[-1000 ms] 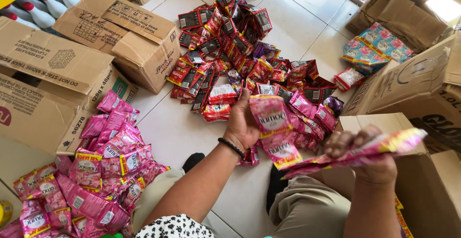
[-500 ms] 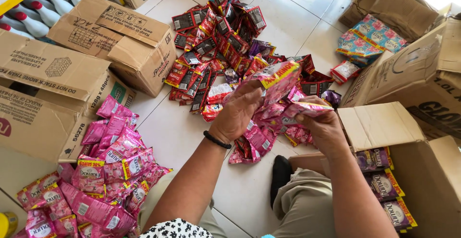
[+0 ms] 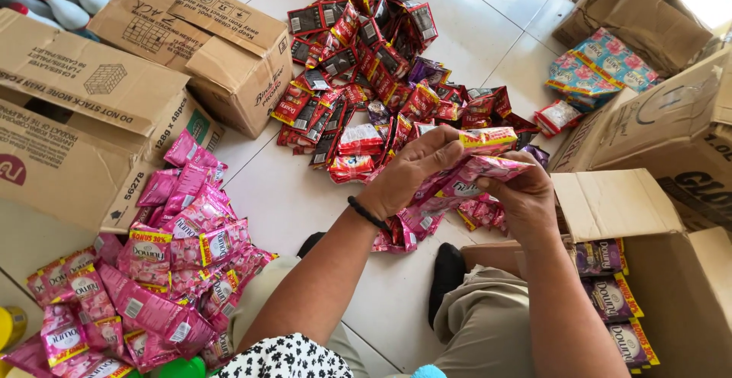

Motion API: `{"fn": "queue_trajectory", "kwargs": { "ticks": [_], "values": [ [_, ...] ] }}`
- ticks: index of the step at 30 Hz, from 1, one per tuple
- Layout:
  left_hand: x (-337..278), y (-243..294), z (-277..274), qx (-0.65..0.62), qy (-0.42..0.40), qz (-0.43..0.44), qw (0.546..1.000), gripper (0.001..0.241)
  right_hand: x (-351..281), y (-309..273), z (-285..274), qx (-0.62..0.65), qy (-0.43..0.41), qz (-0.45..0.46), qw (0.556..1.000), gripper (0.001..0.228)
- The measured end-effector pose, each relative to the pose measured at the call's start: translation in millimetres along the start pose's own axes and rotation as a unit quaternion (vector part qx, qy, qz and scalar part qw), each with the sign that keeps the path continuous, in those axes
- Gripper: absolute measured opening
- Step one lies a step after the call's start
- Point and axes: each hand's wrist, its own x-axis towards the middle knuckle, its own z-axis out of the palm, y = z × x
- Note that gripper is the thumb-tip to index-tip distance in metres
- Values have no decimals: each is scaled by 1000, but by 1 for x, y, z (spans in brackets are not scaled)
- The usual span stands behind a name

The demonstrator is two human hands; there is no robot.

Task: Sorting through a large pile of detergent sachets on the floor and organizing them into boxes.

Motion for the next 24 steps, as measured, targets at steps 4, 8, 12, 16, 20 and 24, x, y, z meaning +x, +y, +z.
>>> {"fn": "queue_trajectory", "kwargs": {
  "ticks": [4, 8, 12, 16, 20, 24],
  "values": [
    [3, -8, -7, 13, 8, 24, 1000, 24, 1, -10, 12, -28, -12, -26, 999, 35],
    [1, 3, 3, -1, 0, 13, 1000, 26, 3, -16, 25, -40, -17, -94, 995, 34],
    [3, -3, 3, 35, 8, -7, 999, 29, 3, 5, 12, 16, -18, -74, 997, 36],
    [6, -14, -7, 82, 15, -8, 997, 29, 3, -8, 28, 75, -13, -61, 995, 42],
    [4, -16, -5, 268, 34, 33, 962, 36, 3, -3, 29, 103, 1, -10, 995, 44],
    [1, -14, 2, 595, 101, 116, 789, 55, 3, 17, 12, 90, -7, -2, 996, 27]
  ]
}}
